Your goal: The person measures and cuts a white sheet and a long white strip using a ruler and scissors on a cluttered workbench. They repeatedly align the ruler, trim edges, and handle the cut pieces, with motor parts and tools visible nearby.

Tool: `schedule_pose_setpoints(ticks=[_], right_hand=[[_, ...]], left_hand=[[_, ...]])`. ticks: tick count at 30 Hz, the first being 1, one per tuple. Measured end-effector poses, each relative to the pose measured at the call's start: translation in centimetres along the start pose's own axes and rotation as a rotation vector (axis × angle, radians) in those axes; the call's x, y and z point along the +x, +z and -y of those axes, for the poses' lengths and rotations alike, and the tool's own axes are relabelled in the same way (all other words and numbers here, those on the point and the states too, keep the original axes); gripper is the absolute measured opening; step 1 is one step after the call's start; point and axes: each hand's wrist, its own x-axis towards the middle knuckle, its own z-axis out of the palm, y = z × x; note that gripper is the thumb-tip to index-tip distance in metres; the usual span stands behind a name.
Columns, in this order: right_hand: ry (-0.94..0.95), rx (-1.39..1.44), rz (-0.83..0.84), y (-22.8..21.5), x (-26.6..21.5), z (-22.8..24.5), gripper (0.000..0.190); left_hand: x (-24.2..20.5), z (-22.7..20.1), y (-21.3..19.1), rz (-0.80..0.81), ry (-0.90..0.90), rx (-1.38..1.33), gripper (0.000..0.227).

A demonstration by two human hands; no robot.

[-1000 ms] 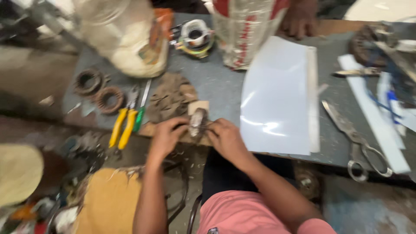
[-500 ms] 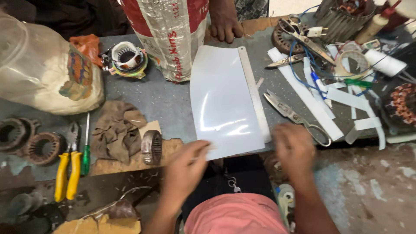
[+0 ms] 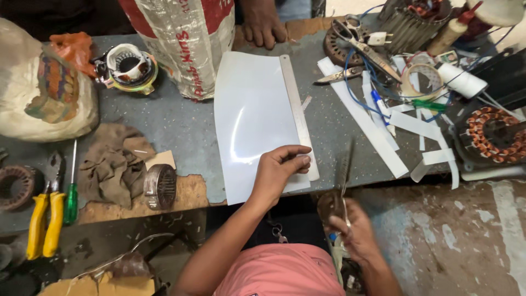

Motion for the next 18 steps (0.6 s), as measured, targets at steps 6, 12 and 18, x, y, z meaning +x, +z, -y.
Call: schedule_pose_setpoints(ticks=[6,12,18], right_hand=[[-0.033,0.052,0.274,2.0,0.0,-4.3,0.03],[-0.127,-0.073,0.366,1.9,0.5,-2.7,0.033],[-0.057,-0.102,0.257,1.6,0.7,-2.6,0.019]], left_hand=[[-0.2,-0.7,0.6,-0.02,0.011,-0.021,0.026],[-0.7,-0.9,1.9,-0.026,0.057,0.022,0.027],[-1.0,-0.9,2.1,-0.031,0.055,0.008,0.028]])
